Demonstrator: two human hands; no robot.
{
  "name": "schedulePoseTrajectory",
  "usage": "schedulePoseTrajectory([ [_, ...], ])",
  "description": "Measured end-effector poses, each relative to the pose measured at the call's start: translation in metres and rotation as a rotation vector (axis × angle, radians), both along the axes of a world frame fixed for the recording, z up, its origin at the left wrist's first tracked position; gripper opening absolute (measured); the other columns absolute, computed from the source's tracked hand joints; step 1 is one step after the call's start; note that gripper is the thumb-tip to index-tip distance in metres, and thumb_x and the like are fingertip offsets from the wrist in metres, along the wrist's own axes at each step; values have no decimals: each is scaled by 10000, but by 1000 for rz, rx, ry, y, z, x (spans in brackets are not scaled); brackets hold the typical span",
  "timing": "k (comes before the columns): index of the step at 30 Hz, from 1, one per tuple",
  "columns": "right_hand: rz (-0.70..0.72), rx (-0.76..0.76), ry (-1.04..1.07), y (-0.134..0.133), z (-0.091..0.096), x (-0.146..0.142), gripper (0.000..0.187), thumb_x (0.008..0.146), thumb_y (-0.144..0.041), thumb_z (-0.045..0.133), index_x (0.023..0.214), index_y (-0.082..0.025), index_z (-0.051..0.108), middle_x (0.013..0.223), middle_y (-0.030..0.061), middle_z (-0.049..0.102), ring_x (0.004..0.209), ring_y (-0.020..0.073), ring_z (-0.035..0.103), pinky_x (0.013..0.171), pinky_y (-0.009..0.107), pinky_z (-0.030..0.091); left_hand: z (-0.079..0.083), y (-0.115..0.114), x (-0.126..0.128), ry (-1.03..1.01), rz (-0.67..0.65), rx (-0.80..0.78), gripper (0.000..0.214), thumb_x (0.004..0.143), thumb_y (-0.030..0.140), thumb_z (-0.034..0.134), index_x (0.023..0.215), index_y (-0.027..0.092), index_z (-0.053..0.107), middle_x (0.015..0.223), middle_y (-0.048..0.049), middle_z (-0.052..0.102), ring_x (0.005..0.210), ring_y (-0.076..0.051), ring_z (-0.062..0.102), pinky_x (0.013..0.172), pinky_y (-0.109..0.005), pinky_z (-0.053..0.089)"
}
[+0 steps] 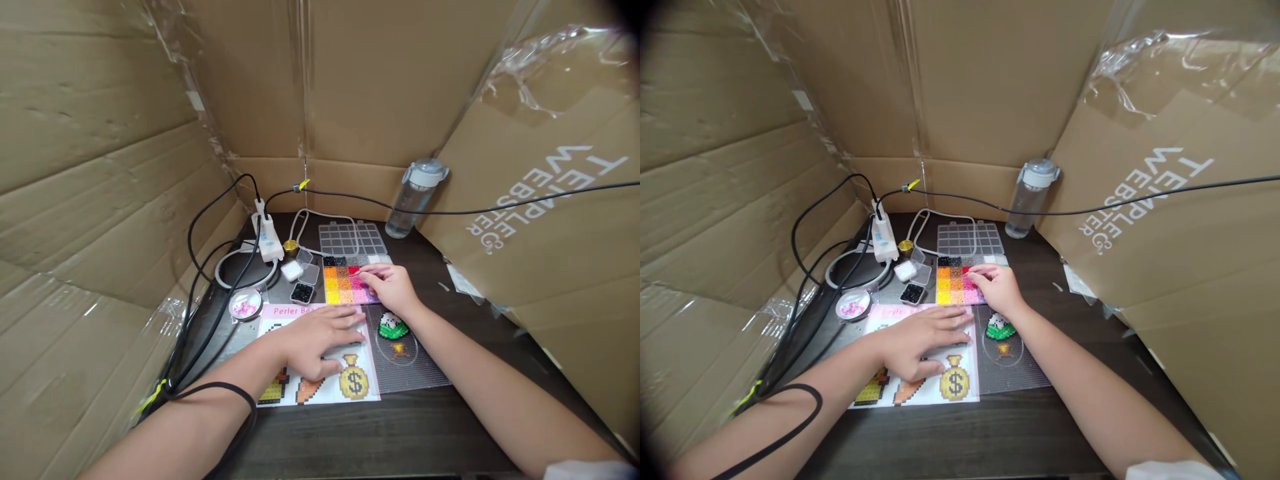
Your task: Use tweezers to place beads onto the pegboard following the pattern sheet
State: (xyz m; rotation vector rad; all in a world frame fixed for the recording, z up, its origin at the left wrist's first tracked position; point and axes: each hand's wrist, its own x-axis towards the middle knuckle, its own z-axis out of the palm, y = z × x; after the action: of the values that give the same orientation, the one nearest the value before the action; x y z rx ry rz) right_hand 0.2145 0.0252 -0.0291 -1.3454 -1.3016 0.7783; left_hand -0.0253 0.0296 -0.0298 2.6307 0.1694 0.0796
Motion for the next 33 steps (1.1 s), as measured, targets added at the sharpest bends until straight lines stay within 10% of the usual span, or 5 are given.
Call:
schedulePoseTrajectory([
  [33,-28,-93,81,19,-3,-14,378,684,-515,797,755,-144,788,711,100,759,499,141,621,488,269,524,-1,-2,0,-10,7,-16,700,861,450,660,1504,184,583,1724,-134,313,1606,-372,303,1321,-580,251],
])
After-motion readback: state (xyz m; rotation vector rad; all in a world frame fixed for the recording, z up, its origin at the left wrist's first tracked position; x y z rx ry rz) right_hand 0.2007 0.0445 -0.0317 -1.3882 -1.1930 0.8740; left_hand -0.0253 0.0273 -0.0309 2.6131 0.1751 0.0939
